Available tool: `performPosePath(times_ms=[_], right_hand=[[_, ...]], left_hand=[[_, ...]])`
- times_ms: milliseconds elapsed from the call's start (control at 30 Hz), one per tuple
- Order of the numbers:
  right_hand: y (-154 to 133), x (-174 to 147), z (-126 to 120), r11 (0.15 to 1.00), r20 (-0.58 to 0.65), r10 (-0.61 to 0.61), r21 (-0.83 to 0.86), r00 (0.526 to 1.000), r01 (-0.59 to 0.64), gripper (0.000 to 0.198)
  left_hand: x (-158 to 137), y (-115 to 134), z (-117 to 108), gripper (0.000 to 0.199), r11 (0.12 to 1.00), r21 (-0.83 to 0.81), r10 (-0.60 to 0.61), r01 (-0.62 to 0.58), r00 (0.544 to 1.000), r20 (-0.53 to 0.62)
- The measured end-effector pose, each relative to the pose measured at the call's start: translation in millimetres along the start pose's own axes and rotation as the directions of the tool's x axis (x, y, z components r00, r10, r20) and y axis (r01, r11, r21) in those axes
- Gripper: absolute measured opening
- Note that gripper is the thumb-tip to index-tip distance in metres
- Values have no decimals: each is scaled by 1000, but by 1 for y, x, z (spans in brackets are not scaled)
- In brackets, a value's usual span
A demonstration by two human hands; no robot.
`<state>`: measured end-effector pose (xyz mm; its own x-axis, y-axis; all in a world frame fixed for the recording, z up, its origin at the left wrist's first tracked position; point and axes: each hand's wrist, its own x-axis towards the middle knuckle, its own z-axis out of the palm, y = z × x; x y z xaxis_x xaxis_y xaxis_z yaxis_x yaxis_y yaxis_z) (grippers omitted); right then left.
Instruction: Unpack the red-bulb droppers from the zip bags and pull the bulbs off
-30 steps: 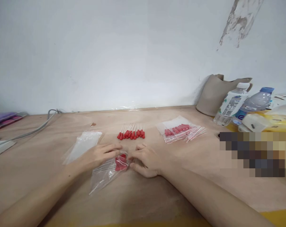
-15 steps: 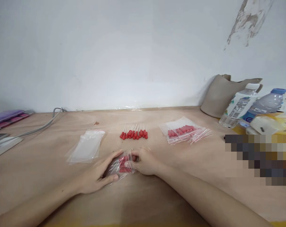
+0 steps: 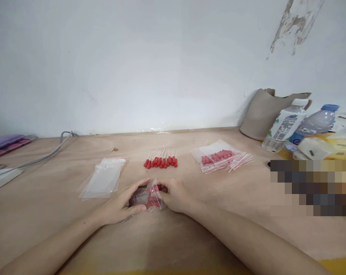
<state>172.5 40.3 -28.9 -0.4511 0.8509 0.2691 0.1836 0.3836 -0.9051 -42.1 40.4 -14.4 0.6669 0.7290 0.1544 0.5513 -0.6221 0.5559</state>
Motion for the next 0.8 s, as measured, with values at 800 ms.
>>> performPosePath(times_ms=[800], right_hand=[[-18,21,-123,934,-397,261,335,880,-125,24]], left_hand=[[13,-20,-7,50,759,-646,-230,78,961,-155]])
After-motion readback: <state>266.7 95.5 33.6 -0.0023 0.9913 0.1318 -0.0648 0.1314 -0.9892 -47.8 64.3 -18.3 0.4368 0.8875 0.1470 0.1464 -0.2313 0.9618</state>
